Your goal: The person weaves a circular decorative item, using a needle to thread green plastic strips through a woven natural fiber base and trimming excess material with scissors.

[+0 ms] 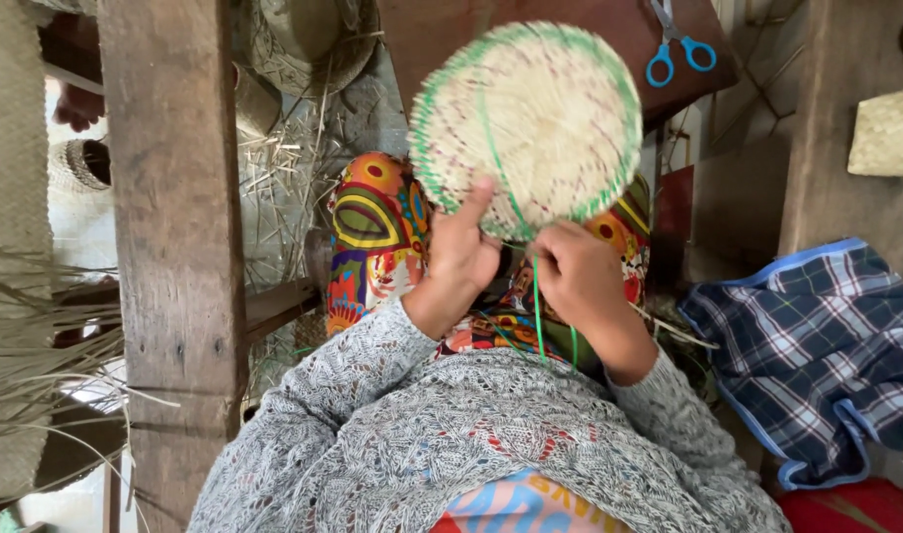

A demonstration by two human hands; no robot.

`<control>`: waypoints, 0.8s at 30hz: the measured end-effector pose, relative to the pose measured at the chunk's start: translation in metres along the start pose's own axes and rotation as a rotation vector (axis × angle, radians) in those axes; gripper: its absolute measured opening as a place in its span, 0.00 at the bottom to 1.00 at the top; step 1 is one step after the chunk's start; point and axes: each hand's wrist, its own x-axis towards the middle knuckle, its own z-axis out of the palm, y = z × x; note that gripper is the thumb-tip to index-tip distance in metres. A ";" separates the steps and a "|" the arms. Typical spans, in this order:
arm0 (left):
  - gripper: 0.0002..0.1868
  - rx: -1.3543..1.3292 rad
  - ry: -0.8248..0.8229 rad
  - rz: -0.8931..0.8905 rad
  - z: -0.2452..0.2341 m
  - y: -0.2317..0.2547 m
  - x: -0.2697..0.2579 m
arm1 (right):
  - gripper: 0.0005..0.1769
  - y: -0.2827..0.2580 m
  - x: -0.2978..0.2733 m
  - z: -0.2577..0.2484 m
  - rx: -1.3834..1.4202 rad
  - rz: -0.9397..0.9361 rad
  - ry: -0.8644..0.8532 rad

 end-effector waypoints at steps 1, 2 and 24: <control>0.12 -0.002 0.000 0.004 0.004 0.007 0.001 | 0.10 0.000 -0.005 -0.005 0.001 -0.004 0.000; 0.13 -0.062 -0.080 0.109 0.007 0.014 0.003 | 0.10 0.000 -0.009 -0.010 -0.068 0.048 -0.139; 0.17 -0.098 -0.303 0.374 -0.006 -0.004 -0.017 | 0.07 -0.043 0.021 -0.045 0.098 -0.280 0.311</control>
